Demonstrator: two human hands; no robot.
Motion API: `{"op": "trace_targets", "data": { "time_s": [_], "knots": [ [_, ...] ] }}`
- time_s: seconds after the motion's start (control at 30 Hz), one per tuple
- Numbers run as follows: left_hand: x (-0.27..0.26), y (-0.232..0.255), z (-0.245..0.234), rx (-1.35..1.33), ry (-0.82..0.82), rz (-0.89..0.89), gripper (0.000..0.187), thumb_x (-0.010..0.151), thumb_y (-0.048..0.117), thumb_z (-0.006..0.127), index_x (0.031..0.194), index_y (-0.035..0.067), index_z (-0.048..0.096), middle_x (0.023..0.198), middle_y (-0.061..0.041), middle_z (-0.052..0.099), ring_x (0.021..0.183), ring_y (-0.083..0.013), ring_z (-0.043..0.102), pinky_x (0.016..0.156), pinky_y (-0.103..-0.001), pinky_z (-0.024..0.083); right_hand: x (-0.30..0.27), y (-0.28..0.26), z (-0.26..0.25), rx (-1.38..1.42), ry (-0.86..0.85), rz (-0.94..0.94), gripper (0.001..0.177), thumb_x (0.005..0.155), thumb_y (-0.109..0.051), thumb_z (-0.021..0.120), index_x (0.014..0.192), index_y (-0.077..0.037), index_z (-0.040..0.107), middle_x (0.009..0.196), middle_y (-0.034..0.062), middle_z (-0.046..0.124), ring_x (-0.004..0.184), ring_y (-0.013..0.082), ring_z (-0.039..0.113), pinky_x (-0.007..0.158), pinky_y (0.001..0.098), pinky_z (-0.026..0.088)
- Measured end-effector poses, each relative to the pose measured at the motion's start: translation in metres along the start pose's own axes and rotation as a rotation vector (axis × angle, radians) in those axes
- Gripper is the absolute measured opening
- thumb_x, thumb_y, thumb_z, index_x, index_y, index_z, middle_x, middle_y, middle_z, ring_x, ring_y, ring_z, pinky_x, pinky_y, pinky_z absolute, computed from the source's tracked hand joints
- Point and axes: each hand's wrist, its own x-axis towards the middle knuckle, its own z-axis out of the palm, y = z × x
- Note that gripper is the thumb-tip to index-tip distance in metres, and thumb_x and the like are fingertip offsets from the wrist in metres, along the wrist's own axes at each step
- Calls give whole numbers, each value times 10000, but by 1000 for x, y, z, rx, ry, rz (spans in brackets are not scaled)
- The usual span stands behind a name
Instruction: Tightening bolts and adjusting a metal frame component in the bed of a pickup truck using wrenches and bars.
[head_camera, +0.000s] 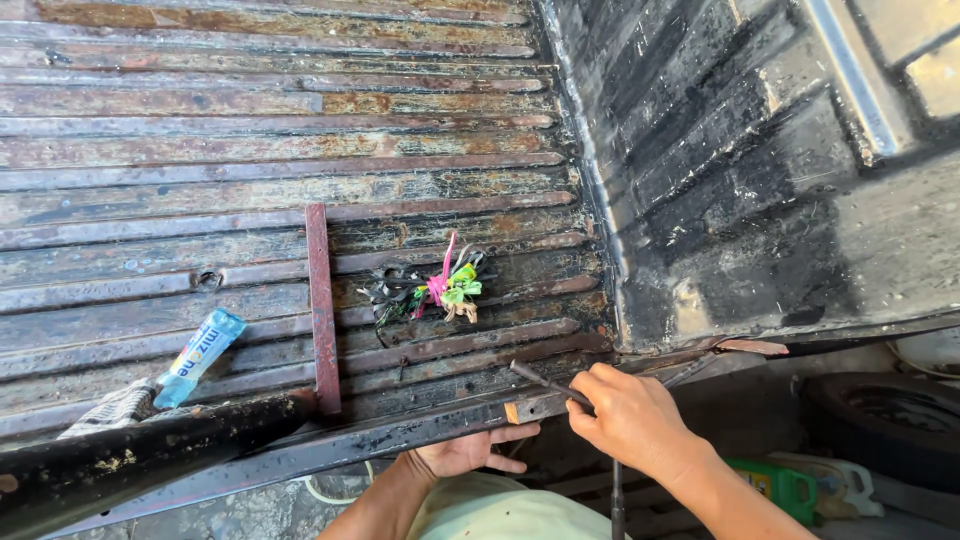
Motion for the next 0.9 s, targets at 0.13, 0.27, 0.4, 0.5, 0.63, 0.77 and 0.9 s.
{"op": "trace_targets", "data": {
  "time_s": [0.13, 0.27, 0.4, 0.5, 0.63, 0.77, 0.9],
  "knots": [
    [5, -4, -4, 65, -56, 21, 982, 825, 774, 590, 1612, 239, 345, 1691, -130, 314, 1572, -409, 222, 1139, -813, 175, 1, 0, 2, 8, -10, 8, 196, 794, -260, 752, 921, -123, 694, 761, 50, 632, 647, 317, 683, 573, 455, 546],
    [15, -8, 6, 28, -50, 40, 1031, 807, 785, 613, 1621, 211, 349, 1695, -113, 321, 1562, -419, 225, 1143, -797, 154, 1, 1, 2, -3, -14, 17, 195, 794, -263, 748, 919, -123, 695, 757, 49, 635, 650, 321, 682, 579, 457, 545],
    [20, -11, 11, 0, -23, 64, 1011, 823, 789, 585, 1609, 191, 371, 1683, -127, 345, 1561, -402, 252, 1173, -755, 128, 1, 1, 3, -12, -19, -17, 192, 795, -269, 741, 905, -121, 689, 759, 51, 652, 654, 322, 689, 580, 459, 547],
    [28, -16, 6, -11, -36, 61, 948, 862, 762, 564, 1590, 180, 392, 1677, -128, 359, 1561, -392, 269, 1196, -736, 131, 2, 2, 3, -42, -9, -37, 199, 792, -280, 746, 891, -119, 683, 751, 59, 656, 660, 331, 690, 579, 465, 547],
    [31, -14, 13, -15, -7, 39, 883, 858, 727, 552, 1562, 207, 436, 1660, -111, 382, 1546, -359, 307, 1191, -724, 163, 0, 1, 3, -60, -46, -2, 203, 809, -296, 744, 899, -124, 683, 749, 60, 659, 654, 332, 691, 585, 469, 550],
    [36, -17, -4, -26, -65, 51, 858, 884, 716, 541, 1559, 195, 447, 1661, -104, 388, 1540, -364, 316, 1198, -713, 178, -1, 2, 3, -59, -47, -12, 201, 820, -298, 737, 908, -125, 687, 757, 58, 657, 648, 327, 690, 581, 469, 548],
    [36, -26, -6, -22, -33, 70, 874, 876, 727, 553, 1563, 197, 443, 1664, -83, 390, 1542, -356, 314, 1206, -696, 174, -5, 2, 4, -22, 16, -36, 192, 817, -300, 735, 880, -123, 699, 754, 55, 656, 651, 325, 687, 568, 464, 549]
  ]
}}
